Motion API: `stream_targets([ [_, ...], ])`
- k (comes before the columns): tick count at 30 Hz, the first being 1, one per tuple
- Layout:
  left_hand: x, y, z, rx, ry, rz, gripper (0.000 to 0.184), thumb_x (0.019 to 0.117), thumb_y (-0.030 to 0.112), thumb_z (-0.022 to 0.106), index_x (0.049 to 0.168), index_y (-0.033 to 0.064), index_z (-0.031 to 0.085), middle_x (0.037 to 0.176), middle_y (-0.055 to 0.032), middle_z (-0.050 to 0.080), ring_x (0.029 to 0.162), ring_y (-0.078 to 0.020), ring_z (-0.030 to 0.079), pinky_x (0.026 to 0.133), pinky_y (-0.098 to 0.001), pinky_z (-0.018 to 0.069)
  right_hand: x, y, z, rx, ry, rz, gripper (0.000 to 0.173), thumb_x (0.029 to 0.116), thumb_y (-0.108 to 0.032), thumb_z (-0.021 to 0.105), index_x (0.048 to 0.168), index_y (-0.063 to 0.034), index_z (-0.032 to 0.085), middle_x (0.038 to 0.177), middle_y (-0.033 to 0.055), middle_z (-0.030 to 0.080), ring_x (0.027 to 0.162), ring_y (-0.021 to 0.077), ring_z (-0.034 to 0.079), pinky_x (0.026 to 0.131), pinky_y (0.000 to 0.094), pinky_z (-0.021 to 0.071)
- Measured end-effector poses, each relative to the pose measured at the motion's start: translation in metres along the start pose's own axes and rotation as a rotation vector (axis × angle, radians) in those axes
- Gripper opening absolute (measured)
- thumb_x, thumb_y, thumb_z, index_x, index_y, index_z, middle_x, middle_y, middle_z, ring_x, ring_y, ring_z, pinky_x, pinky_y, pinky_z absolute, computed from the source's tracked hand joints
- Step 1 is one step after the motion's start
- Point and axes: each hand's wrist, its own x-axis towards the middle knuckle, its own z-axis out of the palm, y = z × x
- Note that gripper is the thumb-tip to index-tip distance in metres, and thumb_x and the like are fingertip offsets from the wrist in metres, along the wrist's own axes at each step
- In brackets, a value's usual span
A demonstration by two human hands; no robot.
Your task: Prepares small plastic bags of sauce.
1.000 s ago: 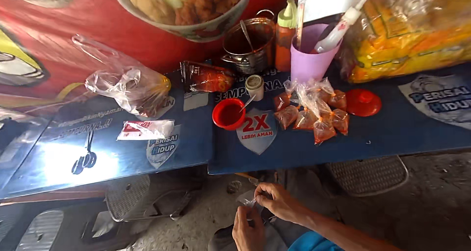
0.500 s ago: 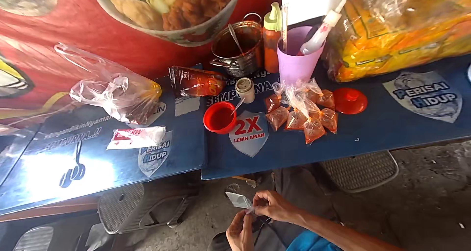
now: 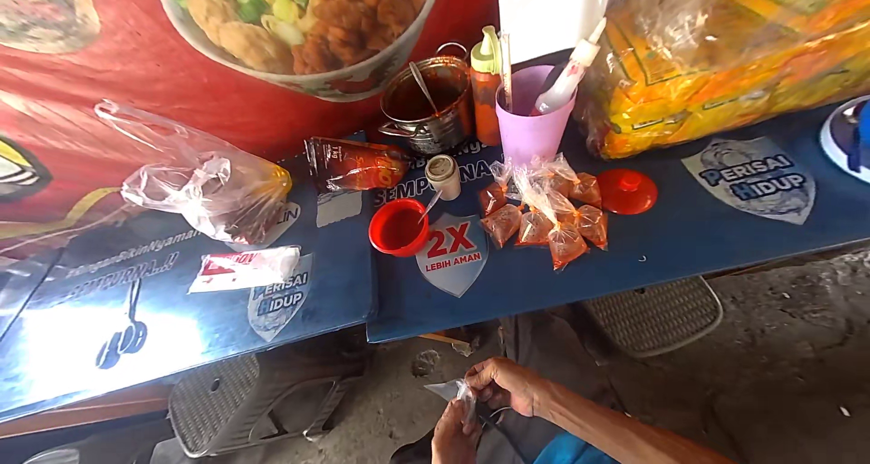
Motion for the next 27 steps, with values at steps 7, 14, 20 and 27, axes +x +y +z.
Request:
stream_targets([
  [7,-0.003,-0.009,0.003,-0.231,0.03,0.066,0.045,0.1061,0.022,0.032,0.086,0.0148,0.071,0.072,0.0019,0.069,0.062,-0.0052,0.064,0.06,-0.0209,0.0525,0.007,0.014,-0.005,0.05,-0.033,0.0,0.011,0.1013,-0.013,0.056,0.095,-0.01,0.064,0.066,-0.0048,0.057,0.051,0.0011,0.047,0.048,0.0175,0.037],
  [14,0.001,-0.011,0.0,-0.265,-0.206,-0.024,0.018,0.091,0.036,0.069,0.087,0.0192,0.075,0.064,0.0074,0.062,0.053,-0.0013,0.055,0.051,-0.0182,0.0444,0.004,0.004,0.001,-0.091,0.012,-0.097,0.006,0.1009,-0.014,0.06,0.097,-0.01,0.063,0.073,-0.0037,0.06,0.065,0.0051,0.058,0.061,0.0222,0.0483],
  [20,-0.006,-0.004,0.005,-0.251,-0.091,0.024,0.022,0.0896,0.036,0.068,0.09,0.0157,0.077,0.083,-0.0017,0.073,0.073,-0.01,0.069,0.067,-0.025,0.0561,0.004,0.002,0.003,-0.107,-0.039,-0.09,0.009,0.1012,-0.015,0.058,0.098,-0.0095,0.065,0.076,-0.0022,0.065,0.066,0.0055,0.062,0.06,0.0223,0.0507],
  [27,-0.001,-0.001,0.011,-0.253,-0.141,0.218,0.02,0.0904,0.035,0.068,0.088,0.0178,0.076,0.072,0.0062,0.066,0.059,-0.002,0.058,0.055,-0.0187,0.0474,-0.009,-0.003,-0.003,-0.202,-0.072,-0.251,0.017,0.1037,-0.017,0.053,0.112,-0.0081,0.065,0.091,-0.0021,0.066,0.077,0.0048,0.061,0.067,0.0228,0.0513],
])
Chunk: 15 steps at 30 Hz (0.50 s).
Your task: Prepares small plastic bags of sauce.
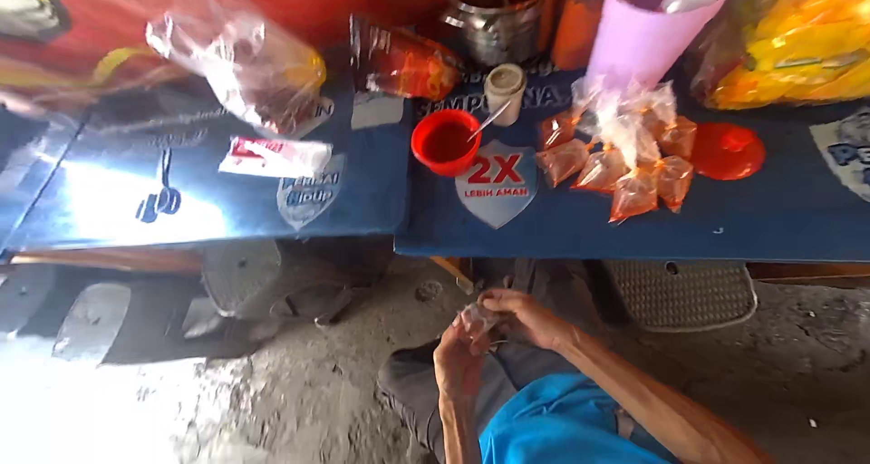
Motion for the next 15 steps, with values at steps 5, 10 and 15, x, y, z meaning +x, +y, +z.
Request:
stream_targets([
  [5,-0.001,0.01,-0.001,0.177,0.008,0.047,0.03,0.0803,0.02,0.079,0.105,0.0076,0.067,0.082,0.0018,0.067,0.065,-0.0021,0.059,0.059,-0.0187,0.0494,-0.011,-0.011,-0.002,-0.603,0.012,-0.389,0.039,0.0922,-0.029,0.069,0.121,-0.0022,0.064,0.115,0.009,0.067,0.102,0.0129,0.065,0.087,0.0292,0.0546],
  [10,0.002,0.009,0.007,0.379,0.096,0.021,0.026,0.0767,0.007,0.071,0.1,0.0049,0.061,0.078,0.0026,0.066,0.063,-0.0012,0.058,0.057,-0.0178,0.0482,-0.011,-0.018,0.003,-0.697,0.034,-0.353,0.025,0.0942,-0.024,0.069,0.109,-0.0037,0.071,0.1,0.0057,0.071,0.089,0.0075,0.067,0.081,0.0252,0.0557],
  [15,0.001,0.003,0.022,0.832,0.404,0.173,0.03,0.086,0.001,0.066,0.113,-0.0047,0.055,0.082,-0.0036,0.067,0.065,-0.0035,0.062,0.059,-0.0197,0.0515,-0.014,-0.006,0.008,-0.78,0.141,-0.454,0.024,0.0989,-0.023,0.061,0.108,-0.0036,0.071,0.096,0.0078,0.071,0.085,0.0096,0.067,0.079,0.027,0.0545],
])
